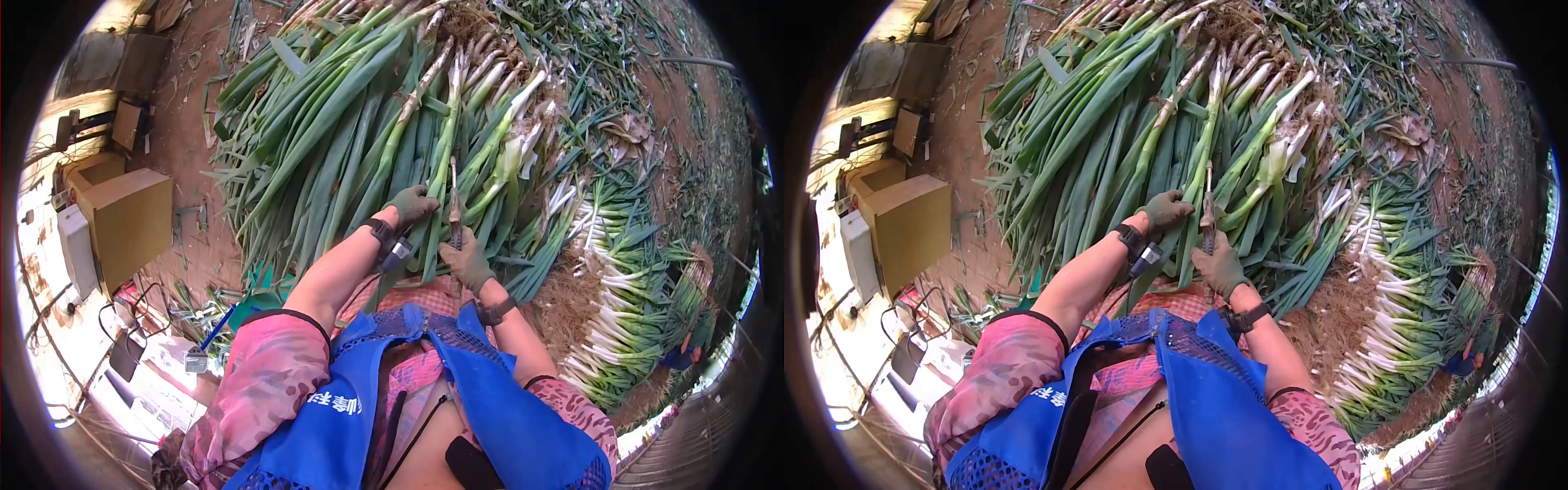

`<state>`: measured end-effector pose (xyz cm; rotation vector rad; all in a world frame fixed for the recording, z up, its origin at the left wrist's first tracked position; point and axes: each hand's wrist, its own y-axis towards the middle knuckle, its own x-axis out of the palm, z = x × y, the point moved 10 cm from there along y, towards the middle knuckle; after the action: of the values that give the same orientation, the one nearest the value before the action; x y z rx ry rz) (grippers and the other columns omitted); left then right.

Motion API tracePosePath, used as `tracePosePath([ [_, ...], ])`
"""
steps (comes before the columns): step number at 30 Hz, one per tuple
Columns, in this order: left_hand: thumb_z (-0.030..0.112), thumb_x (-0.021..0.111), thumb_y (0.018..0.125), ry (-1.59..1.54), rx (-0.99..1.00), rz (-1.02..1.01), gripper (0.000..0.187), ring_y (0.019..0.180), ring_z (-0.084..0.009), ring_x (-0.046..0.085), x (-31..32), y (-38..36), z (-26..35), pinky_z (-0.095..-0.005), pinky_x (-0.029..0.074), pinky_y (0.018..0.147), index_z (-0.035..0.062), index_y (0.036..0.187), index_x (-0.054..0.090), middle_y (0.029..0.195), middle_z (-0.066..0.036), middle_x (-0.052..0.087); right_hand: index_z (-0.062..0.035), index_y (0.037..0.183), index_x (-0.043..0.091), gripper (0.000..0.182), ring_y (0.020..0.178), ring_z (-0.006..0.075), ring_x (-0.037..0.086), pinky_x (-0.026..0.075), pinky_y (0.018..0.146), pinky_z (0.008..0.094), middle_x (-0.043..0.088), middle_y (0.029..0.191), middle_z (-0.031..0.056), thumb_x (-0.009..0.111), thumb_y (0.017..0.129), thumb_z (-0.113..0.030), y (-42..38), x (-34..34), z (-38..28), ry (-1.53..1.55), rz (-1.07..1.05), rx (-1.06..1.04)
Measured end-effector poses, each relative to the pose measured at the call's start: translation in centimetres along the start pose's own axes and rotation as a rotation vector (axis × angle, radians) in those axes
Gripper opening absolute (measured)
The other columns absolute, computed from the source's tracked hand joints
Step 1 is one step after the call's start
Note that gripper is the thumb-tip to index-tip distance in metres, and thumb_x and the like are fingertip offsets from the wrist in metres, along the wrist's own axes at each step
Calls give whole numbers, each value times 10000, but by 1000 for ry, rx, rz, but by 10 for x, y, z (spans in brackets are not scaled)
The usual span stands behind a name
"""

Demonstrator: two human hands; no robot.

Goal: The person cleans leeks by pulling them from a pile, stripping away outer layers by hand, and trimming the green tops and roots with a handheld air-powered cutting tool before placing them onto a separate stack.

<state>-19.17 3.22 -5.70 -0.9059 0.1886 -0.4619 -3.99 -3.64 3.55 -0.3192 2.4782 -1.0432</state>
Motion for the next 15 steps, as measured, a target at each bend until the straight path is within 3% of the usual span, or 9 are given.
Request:
tracePosePath([
  [1, 267, 684, 831, -30, 3, 4, 512, 861, -188, 654, 1, -2, -2, -334, 534, 749, -10, 1253, 597, 994, -116, 691, 1, 1207, 547, 510, 924, 359, 672, 510, 850, 409, 678, 955, 214, 685, 831, -315, 1, -1, -8, -1, -18, 10],
  [4, 237, 673, 846, -221, 84, 63, 514, 855, -160, 630, 6, -17, 6, -322, 524, 757, 6, 1292, 567, 997, -93, 675, 9, 1225, 538, 535, 941, 394, 663, 506, 855, 419, 668, 959, 247, 680, 827, -319, 41, -5, 1, 33, 16, -45],
  [5, 228, 662, 866, -113, 146, 96, 495, 851, -142, 611, 3, -22, 13, -311, 514, 769, 25, 1305, 554, 1002, -74, 661, 27, 1186, 537, 522, 942, 419, 655, 504, 851, 429, 657, 960, 269, 674, 820, -319, 55, -7, -3, -8, -14, 12],
  [8, 217, 659, 885, -165, 202, 99, 538, 852, -131, 613, 9, -24, 17, -290, 509, 783, 10, 1360, 513, 1031, -62, 656, 36, 1146, 536, 508, 932, 403, 664, 505, 840, 434, 663, 963, 265, 672, 811, -321, 113, -19, -20, -62, 11, -28],
  [9, 184, 657, 899, -316, 193, 56, 636, 853, -115, 616, 16, -21, 9, -270, 507, 783, -16, 1453, 416, 1032, -48, 649, 45, 1124, 533, 501, 915, 392, 669, 511, 822, 435, 664, 954, 263, 669, 809, -321, 142, -21, -20, -40, -14, -44],
  [12, 156, 653, 905, -381, 125, 44, 722, 853, -98, 617, 15, -35, 18, -252, 506, 780, -34, 1514, 314, 1035, -38, 646, 70, 1090, 526, 498, 856, 356, 675, 530, 757, 429, 661, 910, 250, 666, 807, -314, 205, -42, -54, -56, 5, -108],
  [15, 126, 641, 920, -481, 166, 58, 665, 824, -90, 614, 14, -36, 17, -254, 514, 768, 18, 1509, 352, 1044, -34, 645, 91, 1067, 526, 497, 762, 317, 660, 533, 693, 418, 656, 856, 222, 681, 795, -294, 269, -53, -54, -19, -22, -98],
])
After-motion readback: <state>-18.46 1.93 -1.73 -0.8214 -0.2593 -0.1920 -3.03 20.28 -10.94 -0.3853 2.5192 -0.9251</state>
